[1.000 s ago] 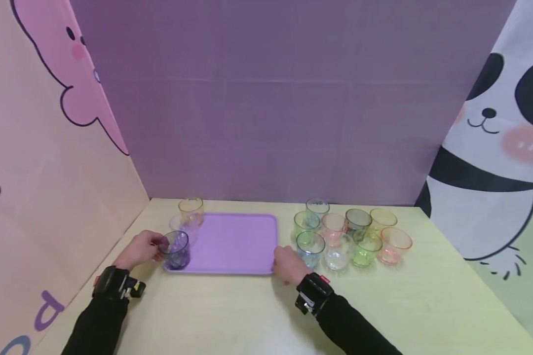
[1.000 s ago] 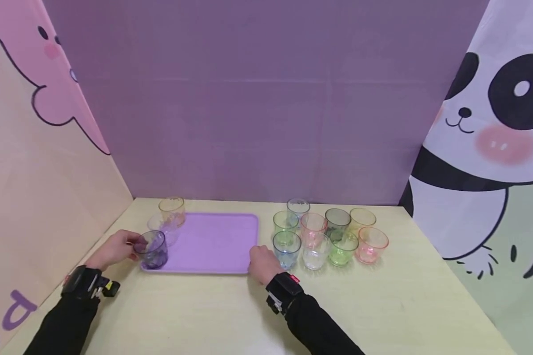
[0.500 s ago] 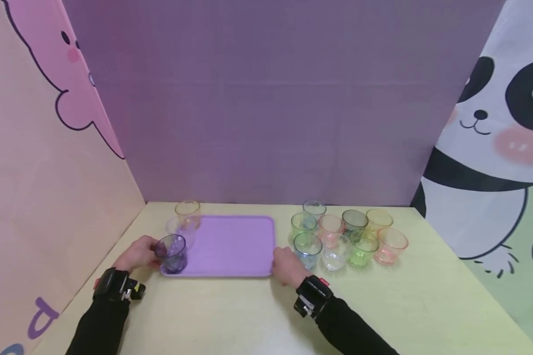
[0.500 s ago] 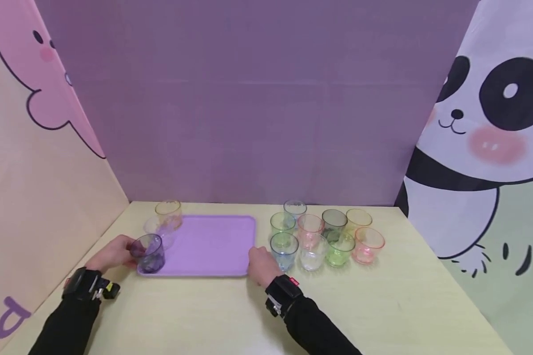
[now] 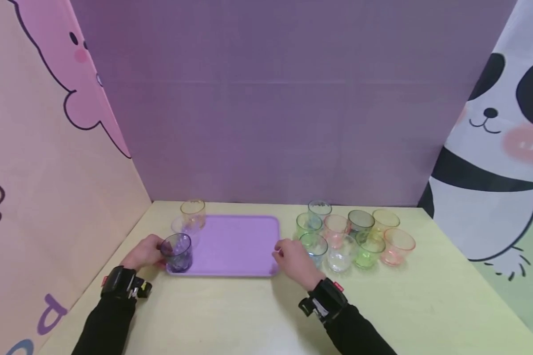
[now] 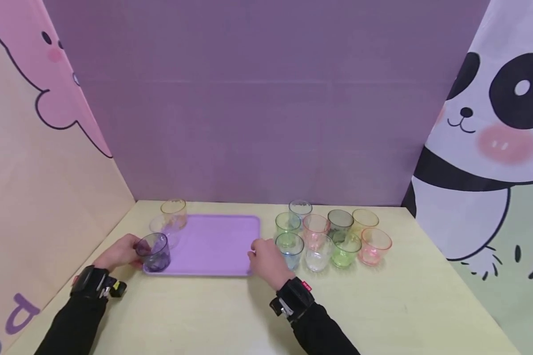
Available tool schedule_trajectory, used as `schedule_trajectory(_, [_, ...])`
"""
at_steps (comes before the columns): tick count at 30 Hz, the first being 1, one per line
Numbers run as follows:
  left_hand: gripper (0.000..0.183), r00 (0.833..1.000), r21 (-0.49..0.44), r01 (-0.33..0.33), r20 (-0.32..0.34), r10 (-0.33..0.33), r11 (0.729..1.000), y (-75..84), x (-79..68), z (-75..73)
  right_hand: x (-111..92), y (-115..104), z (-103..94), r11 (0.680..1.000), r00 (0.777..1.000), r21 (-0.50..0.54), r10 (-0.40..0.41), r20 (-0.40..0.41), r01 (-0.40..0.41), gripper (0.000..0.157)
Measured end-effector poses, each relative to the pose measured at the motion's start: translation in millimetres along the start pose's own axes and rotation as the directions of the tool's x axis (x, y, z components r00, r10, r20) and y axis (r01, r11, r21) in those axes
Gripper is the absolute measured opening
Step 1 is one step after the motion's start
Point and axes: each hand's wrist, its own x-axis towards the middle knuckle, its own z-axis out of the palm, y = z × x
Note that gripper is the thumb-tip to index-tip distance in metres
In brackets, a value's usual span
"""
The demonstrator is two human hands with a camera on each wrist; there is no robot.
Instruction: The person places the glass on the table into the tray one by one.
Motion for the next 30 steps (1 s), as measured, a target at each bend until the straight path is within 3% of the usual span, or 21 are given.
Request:
schedule_trajectory(8, [0.023,1.0,-0.042,0.021,-0.004,-0.021,0.999,-2.7,-1.3,3.0,2,13,-17.6,1.0,0.989,0.02,-0.003,-0.148,0.006,0.016])
schedule_trajectory(16, [0.023,1.0,-0.011,0.006,-0.012,-0.006,1.0,-0.8,0.2,2.1,-1,32,-41.5,0.999,0.957,-0.009,-0.054,-0.285,0.053,0.02])
schedule_trajectory(22, [0.025,1.0,-0.01,0.006,-0.006,-0.006,1.0,0.2,0.2,0.7,1,46,-51.5,0.997,0.974,-0.052,-0.062,-0.22,0.052,0.03])
schedule_trajectory(30, [0.024,1.0,-0.015,0.012,0.004,-0.012,1.0,-0.4,-1.1,0.2,-1,60,-55.1,0.996,0.991,-0.078,0.038,-0.131,-0.049,0.046])
